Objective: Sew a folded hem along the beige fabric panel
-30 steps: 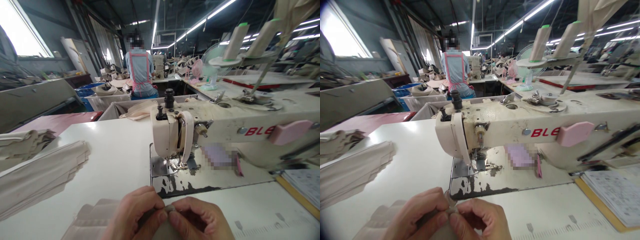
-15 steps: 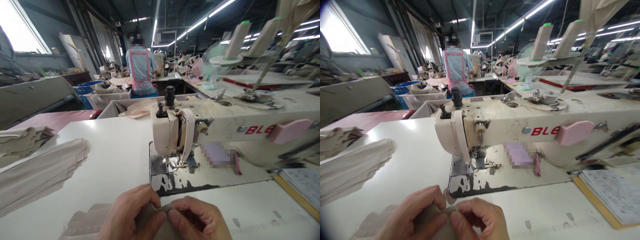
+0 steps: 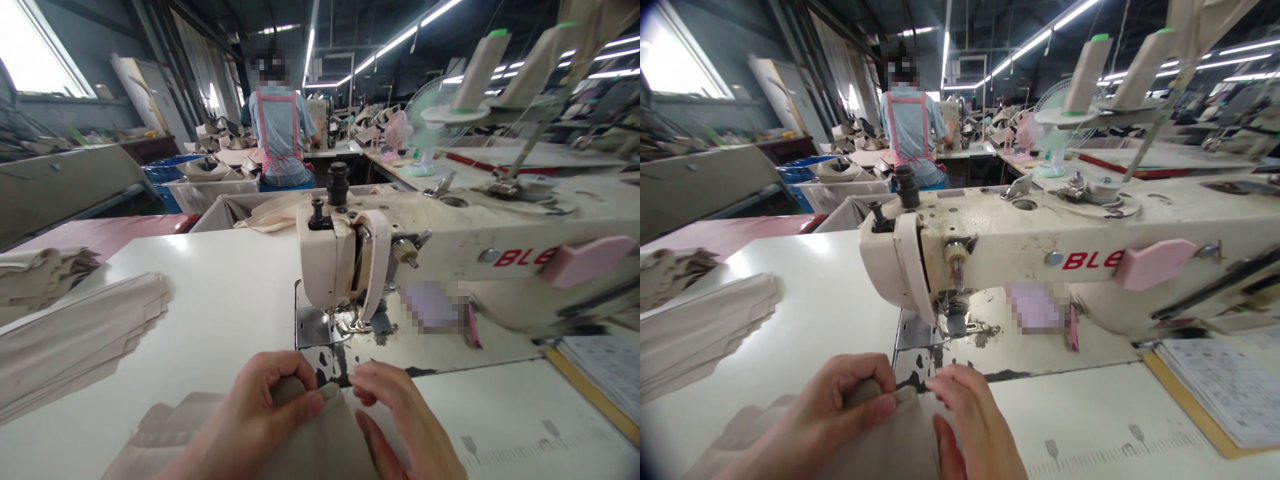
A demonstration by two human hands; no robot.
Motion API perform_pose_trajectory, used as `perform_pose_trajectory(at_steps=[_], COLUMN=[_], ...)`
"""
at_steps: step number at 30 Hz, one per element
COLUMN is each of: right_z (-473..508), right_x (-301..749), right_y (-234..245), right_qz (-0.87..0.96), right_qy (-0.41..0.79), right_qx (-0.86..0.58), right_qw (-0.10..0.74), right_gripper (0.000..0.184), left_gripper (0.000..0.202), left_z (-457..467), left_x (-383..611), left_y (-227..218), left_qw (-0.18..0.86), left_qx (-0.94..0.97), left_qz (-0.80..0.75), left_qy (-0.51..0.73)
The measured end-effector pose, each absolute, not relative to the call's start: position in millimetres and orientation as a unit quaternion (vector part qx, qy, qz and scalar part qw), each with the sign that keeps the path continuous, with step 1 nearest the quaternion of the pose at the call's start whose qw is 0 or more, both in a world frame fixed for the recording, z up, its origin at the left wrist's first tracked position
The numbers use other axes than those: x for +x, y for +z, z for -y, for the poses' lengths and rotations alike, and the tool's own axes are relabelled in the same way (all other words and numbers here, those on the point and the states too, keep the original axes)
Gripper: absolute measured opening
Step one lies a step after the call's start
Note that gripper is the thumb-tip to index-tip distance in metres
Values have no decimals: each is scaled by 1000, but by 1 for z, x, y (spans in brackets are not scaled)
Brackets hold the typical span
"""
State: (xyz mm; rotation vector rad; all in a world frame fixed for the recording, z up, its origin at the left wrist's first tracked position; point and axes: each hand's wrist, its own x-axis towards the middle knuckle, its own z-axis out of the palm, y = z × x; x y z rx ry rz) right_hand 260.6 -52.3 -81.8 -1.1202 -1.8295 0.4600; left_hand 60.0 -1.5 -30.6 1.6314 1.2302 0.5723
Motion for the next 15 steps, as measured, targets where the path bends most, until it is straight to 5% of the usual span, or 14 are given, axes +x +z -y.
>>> perform_pose_trajectory(at_steps=[4, 8, 15], right_z=[23, -13, -29], right_x=[282, 284, 285], right_y=[-76, -72, -78], right_qz=[892, 924, 908], right_qy=[17, 41, 77], right_qx=[-277, -266, -309], right_qw=[358, 270, 273], right_gripper=[24, 33, 31], left_gripper=[23, 12, 6], left_z=[-29, -58, -79], left_x=[69, 83, 92], left_y=[-45, -59, -57], left_qw=[466, 338, 310], left_qx=[707, 757, 757], left_qz=[-488, -535, -557], left_qy=[210, 162, 144])
